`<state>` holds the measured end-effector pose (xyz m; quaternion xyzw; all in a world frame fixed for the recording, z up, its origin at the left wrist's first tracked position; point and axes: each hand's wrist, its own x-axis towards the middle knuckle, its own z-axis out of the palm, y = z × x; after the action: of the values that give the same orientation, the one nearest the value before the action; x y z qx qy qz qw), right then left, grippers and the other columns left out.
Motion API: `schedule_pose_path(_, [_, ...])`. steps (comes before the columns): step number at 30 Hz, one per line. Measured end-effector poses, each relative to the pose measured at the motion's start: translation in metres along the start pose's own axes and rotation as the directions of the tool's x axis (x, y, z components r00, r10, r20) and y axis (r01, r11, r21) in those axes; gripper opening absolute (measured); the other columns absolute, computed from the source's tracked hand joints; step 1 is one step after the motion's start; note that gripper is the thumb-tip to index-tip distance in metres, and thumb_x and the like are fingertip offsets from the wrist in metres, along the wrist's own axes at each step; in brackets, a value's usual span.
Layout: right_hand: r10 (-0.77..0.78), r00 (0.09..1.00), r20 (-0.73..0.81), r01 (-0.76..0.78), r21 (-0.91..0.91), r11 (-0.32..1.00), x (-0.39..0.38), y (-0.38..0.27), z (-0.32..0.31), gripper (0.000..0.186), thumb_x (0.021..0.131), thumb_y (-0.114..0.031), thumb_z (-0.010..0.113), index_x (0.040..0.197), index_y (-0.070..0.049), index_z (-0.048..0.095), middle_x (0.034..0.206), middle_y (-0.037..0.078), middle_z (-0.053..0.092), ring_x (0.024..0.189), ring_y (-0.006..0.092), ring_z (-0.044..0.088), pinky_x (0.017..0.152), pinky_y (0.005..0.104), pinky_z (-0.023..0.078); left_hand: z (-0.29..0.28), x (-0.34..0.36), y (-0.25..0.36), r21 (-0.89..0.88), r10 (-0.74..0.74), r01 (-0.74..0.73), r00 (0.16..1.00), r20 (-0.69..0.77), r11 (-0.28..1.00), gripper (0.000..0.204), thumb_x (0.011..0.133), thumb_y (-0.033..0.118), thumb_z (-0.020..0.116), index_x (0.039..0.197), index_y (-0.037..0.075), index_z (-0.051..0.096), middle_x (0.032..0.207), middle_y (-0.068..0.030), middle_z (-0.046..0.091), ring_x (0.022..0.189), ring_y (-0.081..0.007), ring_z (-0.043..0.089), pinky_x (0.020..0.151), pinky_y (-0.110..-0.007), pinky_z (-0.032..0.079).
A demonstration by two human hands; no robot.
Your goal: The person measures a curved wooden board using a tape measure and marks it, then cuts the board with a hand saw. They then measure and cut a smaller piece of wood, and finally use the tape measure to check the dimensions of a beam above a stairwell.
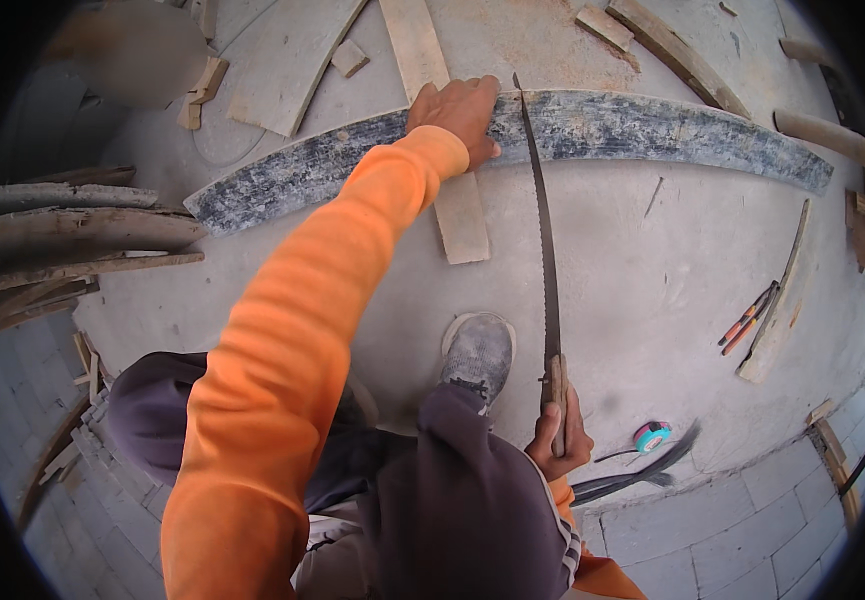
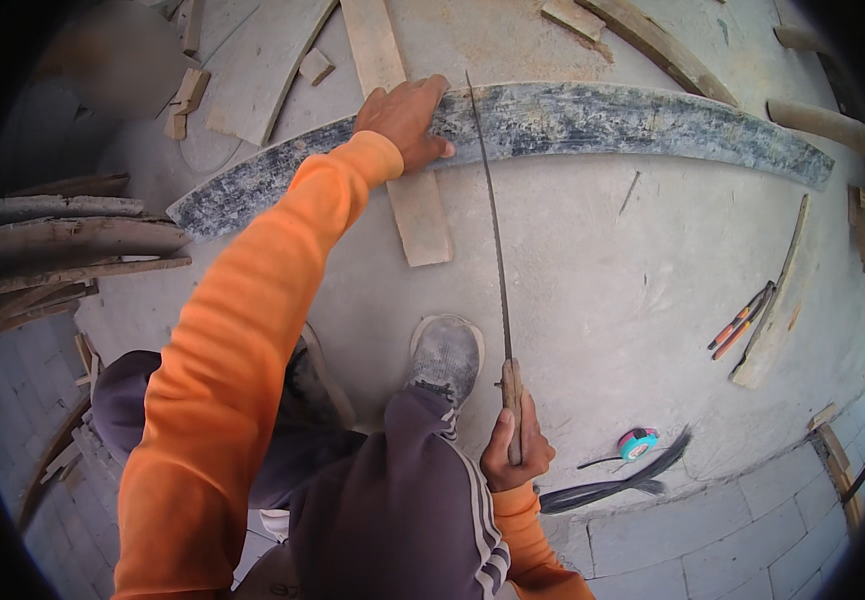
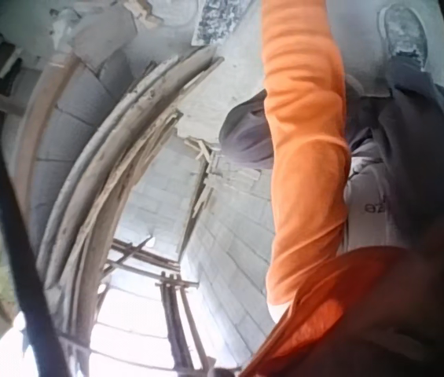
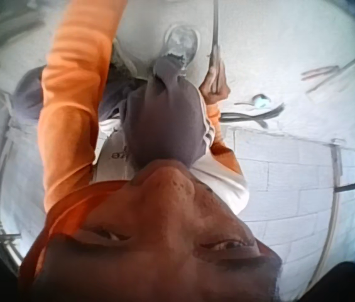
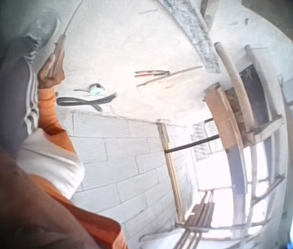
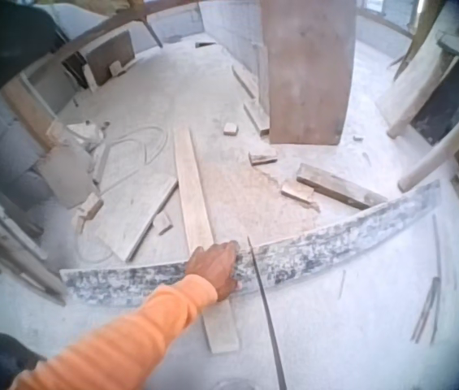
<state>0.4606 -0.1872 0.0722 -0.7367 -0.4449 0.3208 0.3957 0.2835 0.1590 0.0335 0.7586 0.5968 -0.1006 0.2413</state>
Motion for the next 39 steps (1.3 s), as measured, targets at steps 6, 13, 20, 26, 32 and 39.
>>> schedule_pose_path(6, [-0.09, 0.996, -0.024, 0.094, 0.224, 0.97, 0.195, -0.053, 0.096, 0.028, 0.098, -0.006, 0.065, 0.124, 0.006, 0.069, 0.098, 0.021, 0.077, 0.085, 0.0165, 0.075, 0.072, 0.0282, 0.056, 0.004, 0.006, 0.008, -0.008, 0.014, -0.014, 1.0, -0.009, 1.0, 0.059, 0.08, 0.028, 0.084, 0.128, 0.009, 0.056, 0.124, -0.0118, 0.067, 0.123, -0.0309, 0.059, 0.102, -0.045, 0.041])
schedule_pose_path(13, [0.0, 1.0, 0.015, 0.001, -0.049, 0.999, 0.0, 0.0, -0.005, 0.035, 0.096, -0.001, 0.056, 0.126, 0.016, 0.062, 0.111, 0.029, 0.073, 0.098, 0.0294, 0.076, 0.086, 0.0337, 0.059, 0.004, 0.005, 0.005, -0.032, 0.044, -0.045, 0.999, -0.029, 0.998, 0.06, 0.08, 0.031, 0.084, 0.128, 0.009, 0.055, 0.123, -0.0121, 0.068, 0.122, -0.0314, 0.06, 0.102, -0.044, 0.042])
schedule_pose_path(20, [-0.201, 0.974, -0.107, 0.216, 0.151, 0.965, 0.173, -0.031, 0.097, 0.027, 0.097, -0.005, 0.066, 0.122, 0.007, 0.07, 0.095, 0.019, 0.077, 0.076, 0.0137, 0.072, 0.067, 0.0267, 0.055, 0.006, 0.004, 0.008, -0.007, 0.034, -0.034, 0.999, -0.038, 0.999, 0.057, 0.082, 0.029, 0.083, 0.128, 0.01, 0.056, 0.123, -0.0118, 0.068, 0.123, -0.0314, 0.06, 0.102, -0.044, 0.042])
schedule_pose_path(26, [-0.041, 0.998, -0.05, 0.041, 0.006, 0.999, 0.031, 0.008, 0.017, 0.04, 0.101, -0.018, 0.06, 0.128, 0.011, 0.066, 0.101, 0.019, 0.077, 0.072, 0.0126, 0.068, 0.067, 0.0248, 0.053, 0.008, 0.01, 0.002, -0.054, 0.055, -0.058, 0.997, -0.058, 0.997, 0.058, 0.081, 0.03, 0.083, 0.128, 0.009, 0.056, 0.124, -0.0115, 0.068, 0.123, -0.0316, 0.06, 0.102, -0.045, 0.042])
schedule_pose_path(32, [-0.101, 0.991, -0.085, 0.1, -0.012, 0.995, 0.093, 0.005, 0.056, 0.033, 0.103, -0.015, 0.06, 0.122, 0.011, 0.068, 0.091, 0.014, 0.076, 0.071, 0.0118, 0.065, 0.067, 0.0277, 0.053, 0.008, 0.012, 0.011, -0.017, 0.035, -0.035, 0.999, -0.033, 0.999, 0.06, 0.08, 0.031, 0.084, 0.129, 0.01, 0.056, 0.126, -0.0112, 0.068, 0.123, -0.0318, 0.06, 0.102, -0.045, 0.042])
schedule_pose_path(39, [-0.131, 0.991, -0.032, 0.132, 0.031, 0.991, 0.092, -0.018, 0.055, 0.031, 0.098, -0.004, 0.061, 0.124, 0.012, 0.066, 0.106, 0.024, 0.076, 0.091, 0.022, 0.076, 0.079, 0.0304, 0.058, 0.007, 0.002, -0.005, -0.027, 0.035, -0.037, 0.997, -0.073, 0.999, 0.06, 0.08, 0.031, 0.084, 0.129, 0.01, 0.056, 0.124, -0.0112, 0.068, 0.121, -0.032, 0.061, 0.101, -0.044, 0.043])
